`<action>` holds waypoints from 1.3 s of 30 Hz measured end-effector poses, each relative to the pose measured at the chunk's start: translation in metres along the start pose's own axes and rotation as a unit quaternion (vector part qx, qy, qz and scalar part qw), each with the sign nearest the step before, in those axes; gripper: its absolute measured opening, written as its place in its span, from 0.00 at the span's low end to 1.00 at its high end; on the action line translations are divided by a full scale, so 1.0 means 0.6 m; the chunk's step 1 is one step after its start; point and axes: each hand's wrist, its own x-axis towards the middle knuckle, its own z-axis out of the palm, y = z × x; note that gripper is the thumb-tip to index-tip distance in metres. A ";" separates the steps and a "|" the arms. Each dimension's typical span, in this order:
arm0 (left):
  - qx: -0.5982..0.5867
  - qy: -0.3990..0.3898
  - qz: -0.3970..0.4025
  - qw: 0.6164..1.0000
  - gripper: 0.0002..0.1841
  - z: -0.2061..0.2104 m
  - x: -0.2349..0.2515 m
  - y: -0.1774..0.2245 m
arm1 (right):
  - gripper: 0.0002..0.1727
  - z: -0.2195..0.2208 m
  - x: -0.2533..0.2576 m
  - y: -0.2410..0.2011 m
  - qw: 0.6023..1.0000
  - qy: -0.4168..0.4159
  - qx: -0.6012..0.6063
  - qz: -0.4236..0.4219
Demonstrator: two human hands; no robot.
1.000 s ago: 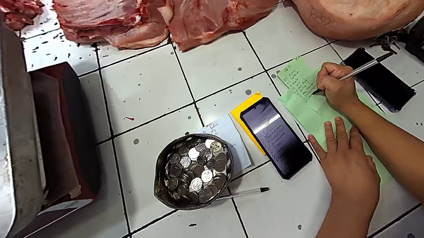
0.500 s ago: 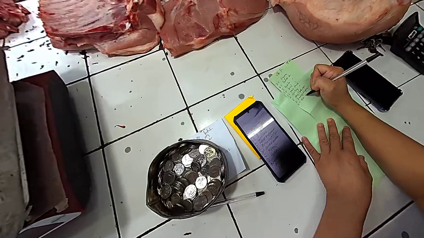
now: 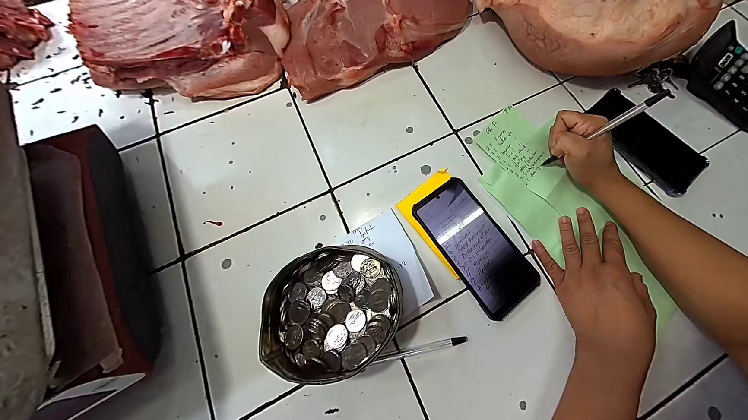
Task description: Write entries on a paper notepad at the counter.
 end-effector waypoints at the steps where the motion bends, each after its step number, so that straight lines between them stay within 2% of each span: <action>1: 0.000 0.001 0.000 1.000 0.33 0.000 0.000 0.000 | 0.16 0.000 0.000 0.000 1.000 0.007 0.002 0.000; 16: 0.005 -0.006 -0.001 1.000 0.33 0.000 0.000 0.000 | 0.16 0.004 0.000 -0.006 0.999 0.030 -0.023 0.013; 24: 0.001 -0.004 -0.002 1.000 0.33 -0.001 -0.001 0.000 | 0.16 -0.012 0.009 0.008 0.997 0.078 -0.006 0.007; 31: -0.011 -0.016 -0.005 1.000 0.33 -0.005 -0.001 0.000 | 0.15 -0.007 0.005 0.003 0.998 0.049 -0.043 0.012; 33: -0.014 -0.020 -0.005 1.000 0.33 -0.006 -0.001 0.000 | 0.16 -0.014 0.008 0.005 0.998 0.065 -0.006 0.022; 36: -0.015 -0.020 -0.004 1.000 0.33 -0.005 0.000 0.001 | 0.18 -0.027 0.018 0.009 0.985 0.111 0.112 0.071; 39: -0.016 -0.021 -0.006 1.000 0.33 -0.005 0.000 0.001 | 0.15 -0.037 0.022 0.000 0.974 0.091 0.150 0.142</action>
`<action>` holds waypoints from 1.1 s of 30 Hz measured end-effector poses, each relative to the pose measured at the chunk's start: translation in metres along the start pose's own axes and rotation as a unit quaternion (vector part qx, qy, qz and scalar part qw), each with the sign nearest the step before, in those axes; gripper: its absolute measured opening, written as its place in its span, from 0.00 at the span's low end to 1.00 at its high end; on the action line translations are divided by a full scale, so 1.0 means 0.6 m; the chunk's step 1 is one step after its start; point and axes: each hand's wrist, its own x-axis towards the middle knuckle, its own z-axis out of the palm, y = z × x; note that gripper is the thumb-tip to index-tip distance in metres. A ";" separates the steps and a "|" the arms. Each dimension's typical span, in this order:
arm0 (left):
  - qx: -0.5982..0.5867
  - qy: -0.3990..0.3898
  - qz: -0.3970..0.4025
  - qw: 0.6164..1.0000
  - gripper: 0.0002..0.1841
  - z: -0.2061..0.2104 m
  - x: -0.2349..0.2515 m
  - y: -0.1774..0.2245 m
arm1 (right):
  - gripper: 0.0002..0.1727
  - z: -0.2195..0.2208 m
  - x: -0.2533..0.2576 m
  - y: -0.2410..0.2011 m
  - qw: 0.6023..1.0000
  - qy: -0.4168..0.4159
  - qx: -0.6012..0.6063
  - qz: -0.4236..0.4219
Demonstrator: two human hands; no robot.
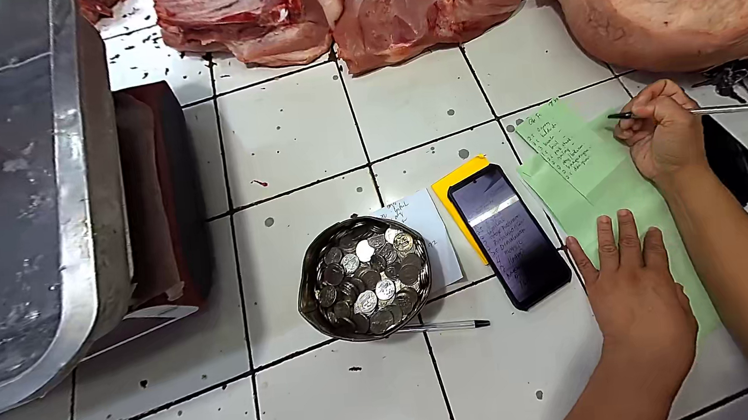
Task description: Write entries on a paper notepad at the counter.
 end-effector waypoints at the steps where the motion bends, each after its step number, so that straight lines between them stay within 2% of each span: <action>1: -0.001 -0.003 -0.001 1.000 0.32 0.000 0.000 0.000 | 0.14 -0.004 0.000 -0.004 1.000 -0.018 0.002 0.017; 3: -0.005 -0.006 -0.001 1.000 0.32 -0.001 0.000 0.001 | 0.12 -0.011 0.001 -0.005 0.999 -0.048 -0.001 0.023; 7: 0.002 -0.007 0.000 1.000 0.33 -0.002 -0.001 0.000 | 0.09 -0.017 -0.022 -0.006 0.990 -0.110 -0.065 -0.058; 11: -0.001 0.012 0.007 1.000 0.32 0.003 -0.001 -0.001 | 0.12 0.008 -0.046 -0.004 0.979 -0.195 0.026 -0.046; 17: 0.009 0.005 0.010 1.000 0.34 0.002 -0.001 0.000 | 0.14 0.020 -0.041 0.016 0.983 -0.175 0.016 -0.049; 23: 0.010 0.029 0.020 0.999 0.32 0.009 -0.001 -0.002 | 0.14 0.038 -0.055 0.013 0.977 -0.152 -0.095 -0.114; 33: 0.013 0.037 0.017 0.999 0.32 0.009 -0.002 -0.003 | 0.15 0.051 -0.055 0.011 0.975 -0.162 -0.116 -0.102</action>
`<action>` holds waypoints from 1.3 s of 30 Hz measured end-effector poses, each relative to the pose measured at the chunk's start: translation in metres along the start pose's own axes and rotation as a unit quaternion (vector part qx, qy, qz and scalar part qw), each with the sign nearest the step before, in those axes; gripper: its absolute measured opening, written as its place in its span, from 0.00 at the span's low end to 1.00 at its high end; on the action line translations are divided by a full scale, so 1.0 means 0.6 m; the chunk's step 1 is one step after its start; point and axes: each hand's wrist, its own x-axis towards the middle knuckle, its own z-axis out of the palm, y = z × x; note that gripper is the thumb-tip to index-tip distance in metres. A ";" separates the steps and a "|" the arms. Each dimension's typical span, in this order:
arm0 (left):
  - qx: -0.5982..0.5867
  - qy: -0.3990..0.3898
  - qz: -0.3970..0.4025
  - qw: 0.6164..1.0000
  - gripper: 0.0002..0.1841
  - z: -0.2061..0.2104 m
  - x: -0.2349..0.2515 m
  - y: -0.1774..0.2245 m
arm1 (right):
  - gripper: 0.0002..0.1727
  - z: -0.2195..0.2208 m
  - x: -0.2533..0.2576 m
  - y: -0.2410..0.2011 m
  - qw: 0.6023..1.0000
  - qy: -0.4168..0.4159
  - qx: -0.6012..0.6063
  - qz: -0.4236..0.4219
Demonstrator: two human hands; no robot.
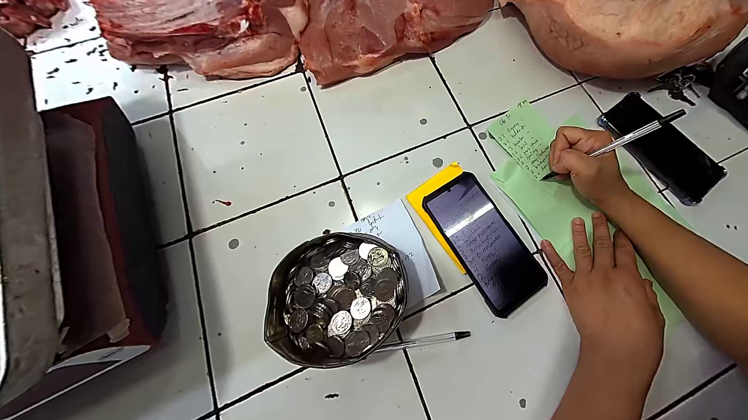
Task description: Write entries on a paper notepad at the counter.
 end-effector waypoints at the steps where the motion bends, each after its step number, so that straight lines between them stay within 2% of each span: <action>1: 0.001 0.000 0.000 1.000 0.32 0.000 0.000 0.000 | 0.15 0.000 -0.001 -0.001 1.000 -0.002 -0.006 0.000; 12: -0.001 -0.033 -0.010 0.999 0.32 -0.006 0.002 0.002 | 0.14 -0.002 0.001 0.003 0.999 -0.005 -0.046 -0.012; 16: 0.006 -0.028 -0.004 1.000 0.34 -0.003 0.001 0.001 | 0.15 -0.015 0.006 0.010 1.000 0.028 0.004 -0.013; 29: -0.008 -0.024 -0.008 1.000 0.33 -0.004 0.002 0.003 | 0.14 -0.018 0.008 0.011 0.999 -0.009 -0.048 -0.020; 39: -0.010 -0.022 -0.005 1.000 0.33 -0.003 0.002 0.002 | 0.14 -0.016 0.009 0.009 0.998 0.020 -0.056 -0.028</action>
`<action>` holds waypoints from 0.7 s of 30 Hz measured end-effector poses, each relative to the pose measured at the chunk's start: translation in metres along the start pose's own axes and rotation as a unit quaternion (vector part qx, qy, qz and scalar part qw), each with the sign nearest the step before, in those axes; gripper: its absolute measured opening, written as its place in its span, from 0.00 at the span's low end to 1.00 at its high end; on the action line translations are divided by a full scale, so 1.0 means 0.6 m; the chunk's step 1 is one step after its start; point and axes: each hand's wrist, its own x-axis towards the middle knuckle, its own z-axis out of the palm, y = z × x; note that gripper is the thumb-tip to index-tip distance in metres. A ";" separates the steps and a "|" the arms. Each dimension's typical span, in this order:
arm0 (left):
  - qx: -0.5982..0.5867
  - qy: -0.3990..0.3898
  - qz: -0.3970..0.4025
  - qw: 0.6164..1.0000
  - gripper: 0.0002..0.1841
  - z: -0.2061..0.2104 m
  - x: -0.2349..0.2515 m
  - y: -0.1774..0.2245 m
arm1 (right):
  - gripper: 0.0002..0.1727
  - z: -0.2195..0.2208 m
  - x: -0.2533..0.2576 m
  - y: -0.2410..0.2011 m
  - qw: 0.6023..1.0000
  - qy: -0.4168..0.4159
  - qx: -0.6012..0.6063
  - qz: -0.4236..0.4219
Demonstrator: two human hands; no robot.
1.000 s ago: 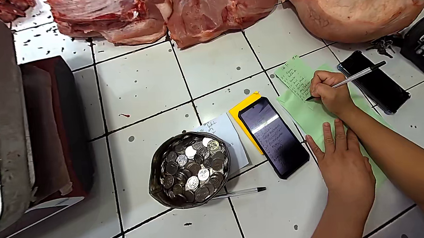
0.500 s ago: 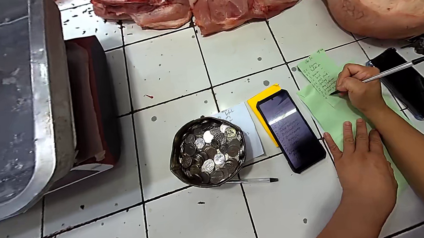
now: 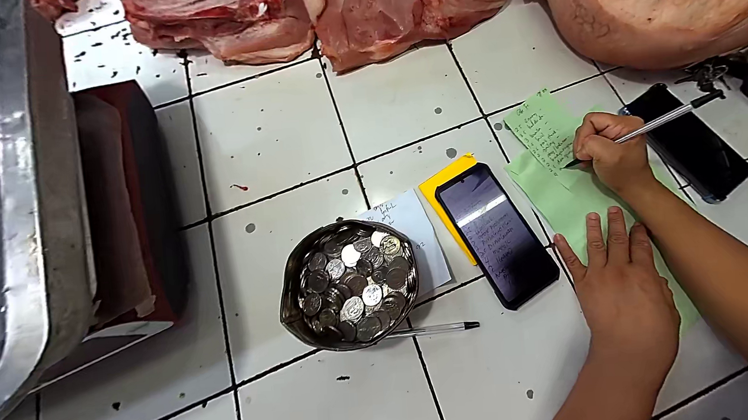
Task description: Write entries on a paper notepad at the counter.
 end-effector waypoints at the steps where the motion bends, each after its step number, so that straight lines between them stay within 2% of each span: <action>1: 0.001 -0.002 0.000 1.000 0.33 -0.001 0.000 0.000 | 0.14 0.000 0.000 0.001 1.000 0.007 -0.002 -0.001; 21: 0.013 0.005 0.000 1.000 0.34 0.001 0.000 -0.001 | 0.15 -0.001 0.002 0.004 1.000 0.017 -0.005 0.008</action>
